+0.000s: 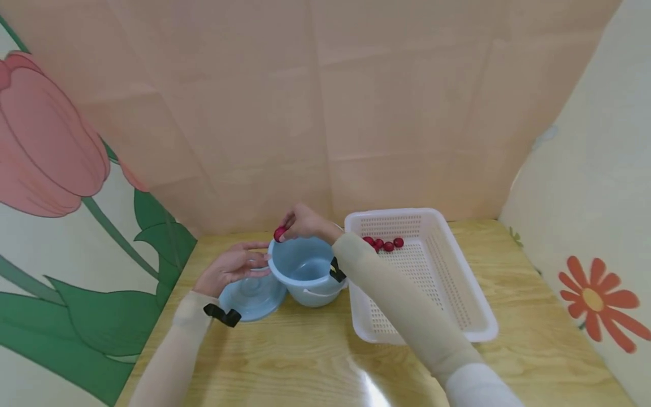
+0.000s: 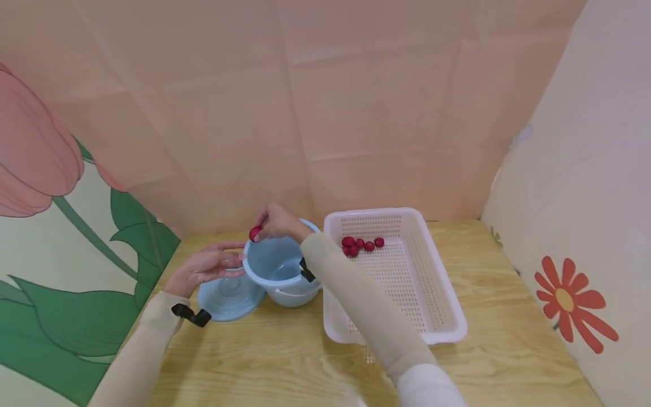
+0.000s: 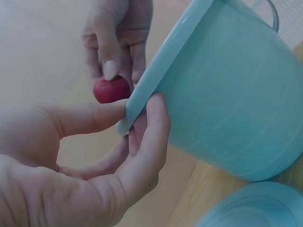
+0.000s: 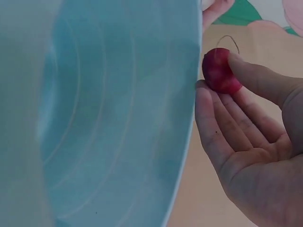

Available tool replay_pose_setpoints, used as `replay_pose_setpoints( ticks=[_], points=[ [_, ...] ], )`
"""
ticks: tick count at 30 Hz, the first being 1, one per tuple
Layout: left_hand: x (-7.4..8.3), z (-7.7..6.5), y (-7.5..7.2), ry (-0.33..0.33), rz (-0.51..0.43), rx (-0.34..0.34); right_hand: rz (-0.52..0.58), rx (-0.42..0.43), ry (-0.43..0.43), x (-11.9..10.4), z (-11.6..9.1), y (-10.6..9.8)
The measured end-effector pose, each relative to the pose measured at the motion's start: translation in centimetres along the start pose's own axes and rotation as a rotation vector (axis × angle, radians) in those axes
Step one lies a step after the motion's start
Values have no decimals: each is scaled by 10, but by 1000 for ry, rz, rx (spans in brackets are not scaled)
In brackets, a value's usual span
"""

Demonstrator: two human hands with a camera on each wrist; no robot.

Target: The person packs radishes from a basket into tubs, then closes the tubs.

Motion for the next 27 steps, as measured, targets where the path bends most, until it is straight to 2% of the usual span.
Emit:
replay_pose_setpoints(
  ticks=[4, 7, 14, 21, 27],
  points=[
    [-2, 1, 0, -1, -2, -4, -19, -5, 13, 4, -2, 0],
    [-2, 1, 1, 4, 5, -9, -15, 22, -1, 7, -1, -2],
    [-1, 1, 3, 6, 3, -24, 1, 61, -28, 14, -11, -21],
    [-2, -1, 5, 13, 7, -20, -75, 75, -73, 34, -41, -49],
    [-2, -4, 7, 36, -8, -35, -94, 162, -49, 66, -71, -76]
  ],
)
Point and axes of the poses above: each hand's wrist, its own z-axis towards the middle knuckle, its own y-axis out of the palm, x = y × z, the point moved 5 cm from there along z, towards the middle knuckle, and after that the axes turned 4 degrees about z, right-handed, at the moved point
